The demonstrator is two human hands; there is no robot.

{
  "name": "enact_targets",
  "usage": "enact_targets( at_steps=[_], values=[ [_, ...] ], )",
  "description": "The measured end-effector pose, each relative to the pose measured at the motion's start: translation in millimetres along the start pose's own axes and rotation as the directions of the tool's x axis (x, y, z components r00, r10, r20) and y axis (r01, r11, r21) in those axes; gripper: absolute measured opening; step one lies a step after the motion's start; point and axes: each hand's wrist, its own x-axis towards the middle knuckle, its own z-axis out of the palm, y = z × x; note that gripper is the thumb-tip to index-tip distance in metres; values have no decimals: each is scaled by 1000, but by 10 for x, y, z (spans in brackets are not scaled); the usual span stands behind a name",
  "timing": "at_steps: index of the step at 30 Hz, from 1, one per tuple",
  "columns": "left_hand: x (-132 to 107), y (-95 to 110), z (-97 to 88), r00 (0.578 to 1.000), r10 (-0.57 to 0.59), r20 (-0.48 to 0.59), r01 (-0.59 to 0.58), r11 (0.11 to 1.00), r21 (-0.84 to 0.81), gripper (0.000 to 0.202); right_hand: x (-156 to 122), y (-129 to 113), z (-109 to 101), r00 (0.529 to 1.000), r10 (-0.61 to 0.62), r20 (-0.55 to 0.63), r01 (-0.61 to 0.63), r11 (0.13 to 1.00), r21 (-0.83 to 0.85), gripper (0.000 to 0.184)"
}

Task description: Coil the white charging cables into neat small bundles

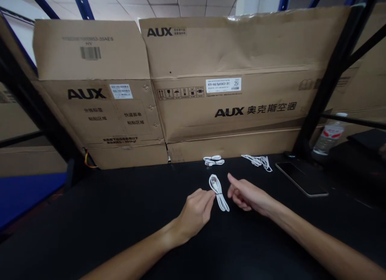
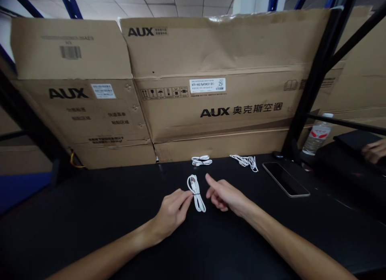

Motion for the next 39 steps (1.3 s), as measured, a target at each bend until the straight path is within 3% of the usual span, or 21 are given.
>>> enact_targets(
  at_steps=[2,5,7,9,11,14,17,21,24,28,32,34,36,39],
  values=[
    [-17,-28,-14,987,155,45,-160,981,113,18,-38,-8,-47,980,146,134,-143,989,-35,78],
    [-11,-32,-67,929,344,139,-370,890,268,21,-69,4,-12,920,266,287,-236,962,-135,88],
    [6,2,-111,879,438,191,-478,815,327,22,-56,33,56,898,269,350,-267,962,-54,90],
    [21,50,-143,835,499,232,-551,754,358,22,-23,75,125,908,193,371,-239,967,83,83],
    [29,88,-154,816,518,256,-578,721,382,23,13,116,176,942,71,327,-138,973,186,64],
    [34,96,-147,831,489,265,-556,714,425,25,36,133,209,976,-128,178,75,957,280,36],
    [51,85,-158,842,468,268,-538,700,470,24,14,90,211,964,-252,88,216,931,293,29],
    [86,116,-197,817,487,308,-573,633,521,19,-26,42,207,974,-202,102,163,938,305,31],
    [76,128,-177,822,469,324,-568,627,533,20,-25,48,210,983,-160,94,119,930,349,30],
    [16,59,-83,905,313,288,-415,799,435,24,-25,30,201,969,-224,101,177,921,346,27],
    [10,-7,-28,986,26,163,-51,987,151,21,-85,-34,193,912,-401,86,380,906,188,37],
    [37,-12,-32,984,-134,121,137,990,-16,19,-114,-33,207,864,-504,-1,503,861,-72,43],
    [69,-4,-51,957,-269,109,283,948,-143,20,-118,6,233,835,-549,-34,507,792,-340,45],
    [97,18,-89,926,-362,108,377,894,-243,21,-75,102,261,899,-436,39,403,791,-460,59]
  ],
)
